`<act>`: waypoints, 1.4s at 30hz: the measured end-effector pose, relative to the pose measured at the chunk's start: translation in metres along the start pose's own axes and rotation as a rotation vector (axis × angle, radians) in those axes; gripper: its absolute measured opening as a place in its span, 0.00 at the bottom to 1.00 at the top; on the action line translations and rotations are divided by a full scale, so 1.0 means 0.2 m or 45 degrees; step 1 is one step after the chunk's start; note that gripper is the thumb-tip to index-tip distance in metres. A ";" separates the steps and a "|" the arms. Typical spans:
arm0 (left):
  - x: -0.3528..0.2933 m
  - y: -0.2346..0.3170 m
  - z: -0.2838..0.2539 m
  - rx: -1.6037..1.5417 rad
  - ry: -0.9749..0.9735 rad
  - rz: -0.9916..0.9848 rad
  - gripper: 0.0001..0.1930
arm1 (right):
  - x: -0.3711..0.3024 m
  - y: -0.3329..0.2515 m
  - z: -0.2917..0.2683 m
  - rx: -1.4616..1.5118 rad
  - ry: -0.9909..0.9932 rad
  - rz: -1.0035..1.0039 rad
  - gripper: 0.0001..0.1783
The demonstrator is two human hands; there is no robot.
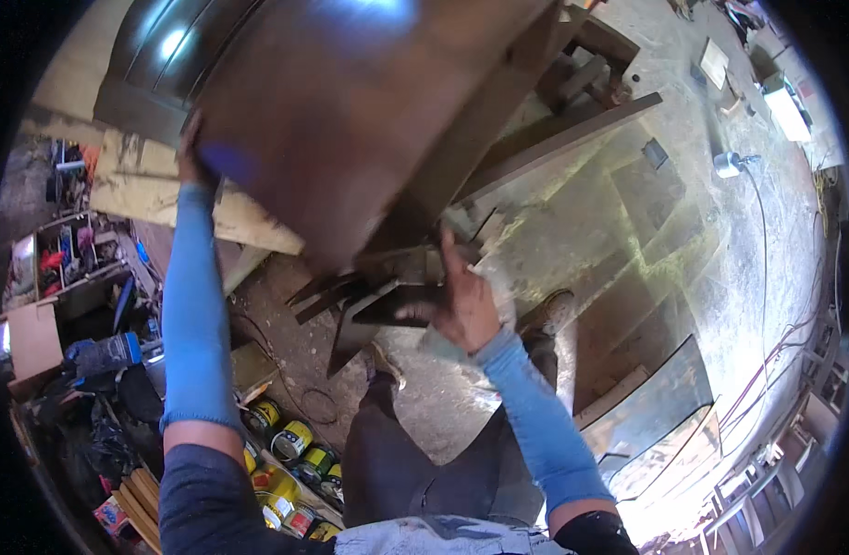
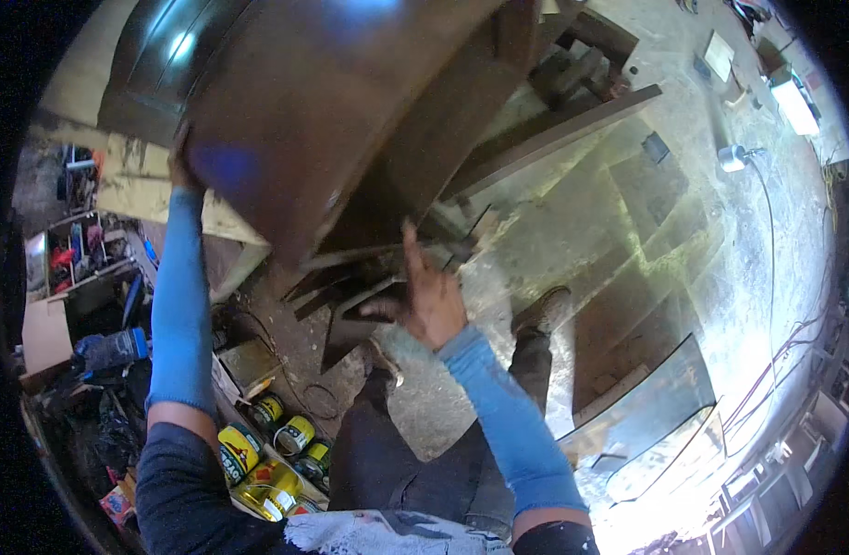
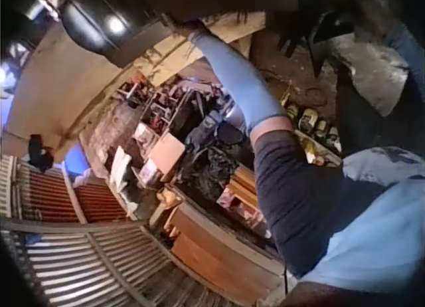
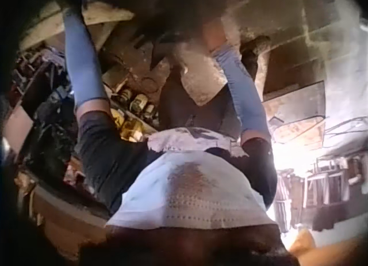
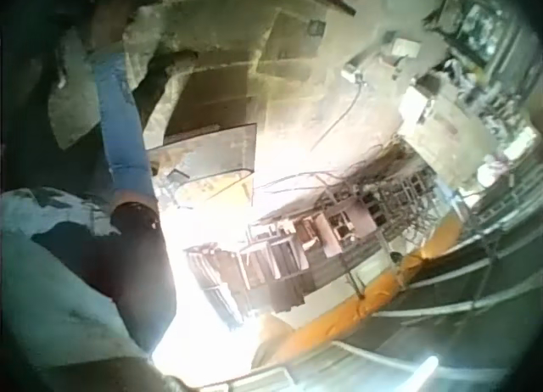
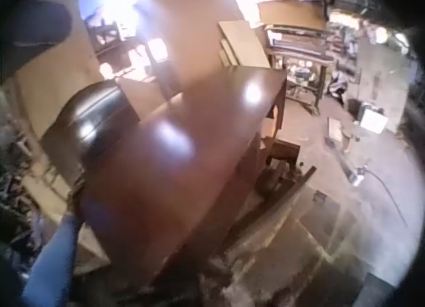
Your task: The person retrieves a sanding block and a piece of sandpaper from a shelf in a workshop. They attach the sandpaper to the block and proceed to sand the edges and surfaces of a dark wooden furniture component. The person handles the wood piece, turning it to access different sides, and continues sanding until the end of the clip.
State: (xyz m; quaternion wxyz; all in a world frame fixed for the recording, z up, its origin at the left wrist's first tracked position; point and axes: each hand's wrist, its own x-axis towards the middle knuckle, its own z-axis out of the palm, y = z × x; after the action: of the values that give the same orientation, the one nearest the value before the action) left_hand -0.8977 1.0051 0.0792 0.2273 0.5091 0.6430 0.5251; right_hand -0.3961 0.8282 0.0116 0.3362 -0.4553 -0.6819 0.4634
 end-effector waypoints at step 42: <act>0.14 -0.29 -0.23 -0.122 -0.106 -0.162 0.25 | 0.06 -0.13 0.42 -0.811 -0.052 -0.107 0.33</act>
State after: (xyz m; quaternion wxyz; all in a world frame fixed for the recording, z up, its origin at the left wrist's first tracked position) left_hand -0.9708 1.0143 0.0484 0.3108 0.4771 0.6381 0.5183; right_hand -0.4819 0.8084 0.0075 0.1819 -0.4998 -0.8174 0.2214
